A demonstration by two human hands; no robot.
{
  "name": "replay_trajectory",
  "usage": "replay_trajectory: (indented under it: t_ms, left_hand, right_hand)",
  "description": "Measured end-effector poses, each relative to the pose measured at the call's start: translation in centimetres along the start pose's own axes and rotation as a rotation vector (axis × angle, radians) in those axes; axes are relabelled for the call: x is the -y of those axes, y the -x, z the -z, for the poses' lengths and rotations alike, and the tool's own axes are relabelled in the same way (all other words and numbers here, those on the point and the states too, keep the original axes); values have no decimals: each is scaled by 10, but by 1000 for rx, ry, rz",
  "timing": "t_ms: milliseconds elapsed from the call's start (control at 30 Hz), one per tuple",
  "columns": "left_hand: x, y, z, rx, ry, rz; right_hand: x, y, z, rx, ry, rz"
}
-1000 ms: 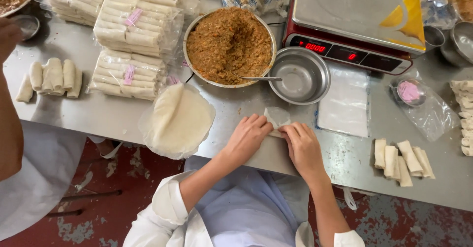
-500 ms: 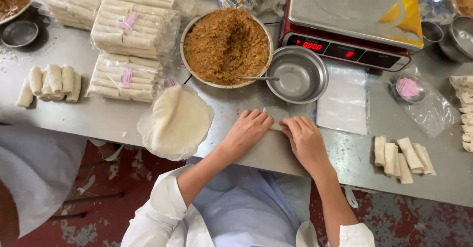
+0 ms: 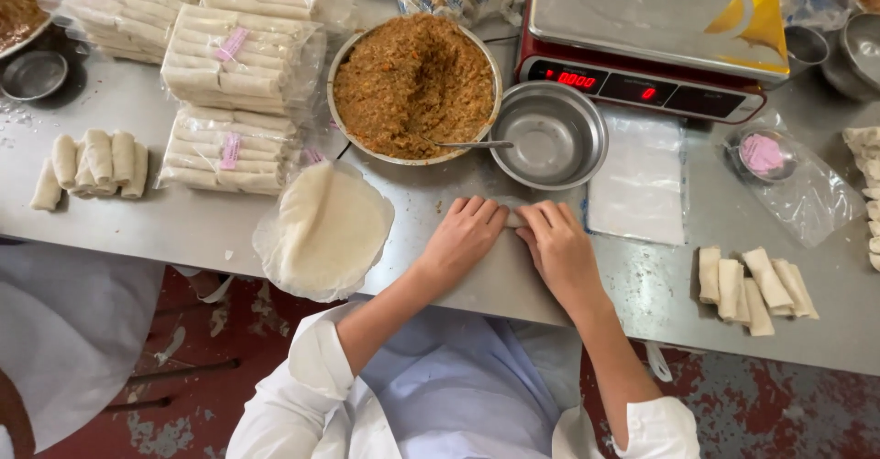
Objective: Manually assembling food rolls by placing filling on wrappers and rolling them tightly.
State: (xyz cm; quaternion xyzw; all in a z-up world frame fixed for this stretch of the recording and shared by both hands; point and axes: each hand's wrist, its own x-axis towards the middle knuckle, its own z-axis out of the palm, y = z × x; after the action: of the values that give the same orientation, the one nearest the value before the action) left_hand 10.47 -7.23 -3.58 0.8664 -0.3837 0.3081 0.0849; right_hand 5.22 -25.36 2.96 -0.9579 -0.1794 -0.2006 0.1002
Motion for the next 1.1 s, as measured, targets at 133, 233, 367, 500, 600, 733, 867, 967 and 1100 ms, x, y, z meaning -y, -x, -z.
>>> replay_trajectory:
  t_ms: [133, 233, 367, 500, 600, 733, 867, 967, 1100]
  left_hand:
    - [-1, -3, 6, 49, 6, 29]
    - [1, -21, 47, 0, 41, 30]
    - [-3, -15, 34, -12, 49, -36]
    - [-6, -8, 16, -21, 11, -8]
    - [-23, 9, 18, 27, 33, -4]
    - [-56, 23, 78, 157, 145, -59]
    - [-74, 32, 96, 289, 614, 1]
    - [-69, 11, 116, 344, 1076, 121]
    - [-49, 3, 128, 198, 993, 222]
  right_hand:
    - [3, -6, 12, 136, -98, -51]
    - [2, -11, 8, 146, -65, -26]
    - [4, -12, 2, 60, 145, 13]
    - [6, -3, -14, -87, 169, 15]
    - [16, 26, -20, -120, 183, -3]
    - [51, 67, 35, 13, 50, 70]
    - [34, 98, 88, 290, -187, -33]
    - [1, 105, 135, 554, -555, -183]
    - [-44, 125, 165, 195, -227, -528]
